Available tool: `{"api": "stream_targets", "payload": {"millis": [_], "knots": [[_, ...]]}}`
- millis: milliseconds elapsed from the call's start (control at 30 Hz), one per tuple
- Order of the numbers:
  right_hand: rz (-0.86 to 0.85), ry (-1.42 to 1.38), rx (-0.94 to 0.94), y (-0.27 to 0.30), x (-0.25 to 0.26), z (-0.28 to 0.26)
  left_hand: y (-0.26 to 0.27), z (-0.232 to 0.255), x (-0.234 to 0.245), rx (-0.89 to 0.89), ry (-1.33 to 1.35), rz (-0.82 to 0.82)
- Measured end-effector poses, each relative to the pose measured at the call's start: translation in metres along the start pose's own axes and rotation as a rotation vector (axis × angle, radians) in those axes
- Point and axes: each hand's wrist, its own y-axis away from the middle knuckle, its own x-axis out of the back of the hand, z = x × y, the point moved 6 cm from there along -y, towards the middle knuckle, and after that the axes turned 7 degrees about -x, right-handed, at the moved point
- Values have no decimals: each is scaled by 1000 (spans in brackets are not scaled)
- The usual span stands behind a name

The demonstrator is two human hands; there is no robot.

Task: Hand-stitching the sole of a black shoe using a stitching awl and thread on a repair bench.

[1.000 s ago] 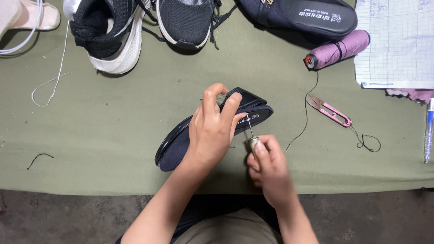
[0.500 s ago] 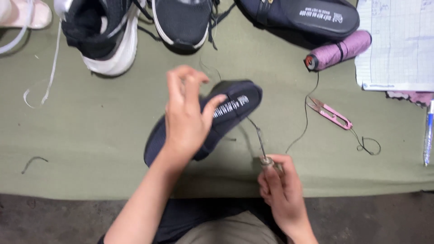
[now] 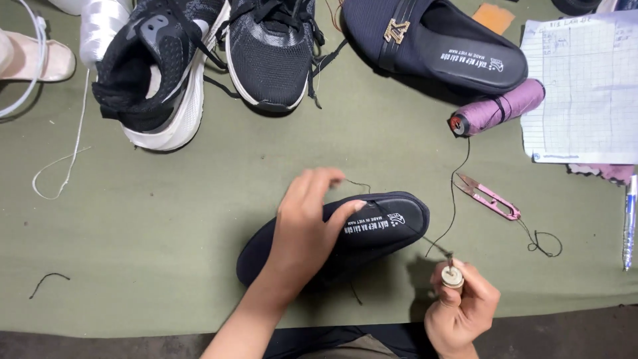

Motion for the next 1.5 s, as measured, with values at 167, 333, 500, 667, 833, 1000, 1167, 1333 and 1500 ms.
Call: {"api": "stream_targets", "payload": {"millis": [167,333,500,667,833,1000,1167,1333,1500], "knots": [[443,179,-244,-27,17,-57,5,-5,-12,-114,-187,5],[420,99,-223,-71,69,-4,2,-2,-6,-72,-84,-18],[-59,672,-188,-84,18,8,8,-2,0,-7,-69,6],[-42,584,-106,-86,-16,-48,9,0,1,-57,-48,30],[-110,495,112,-79,-33,-89,11,18,13,-116,-105,74],[-77,492,-7,-85,-29,-68,17,30,53,-142,-245,119],[-124,487,-108,-93,-34,-61,21,46,72,-212,-553,207],[-186,384,114,-82,-71,-100,23,31,49,-187,-431,179],[-227,285,150,-69,-103,-103,29,33,39,-222,-404,229]]}}
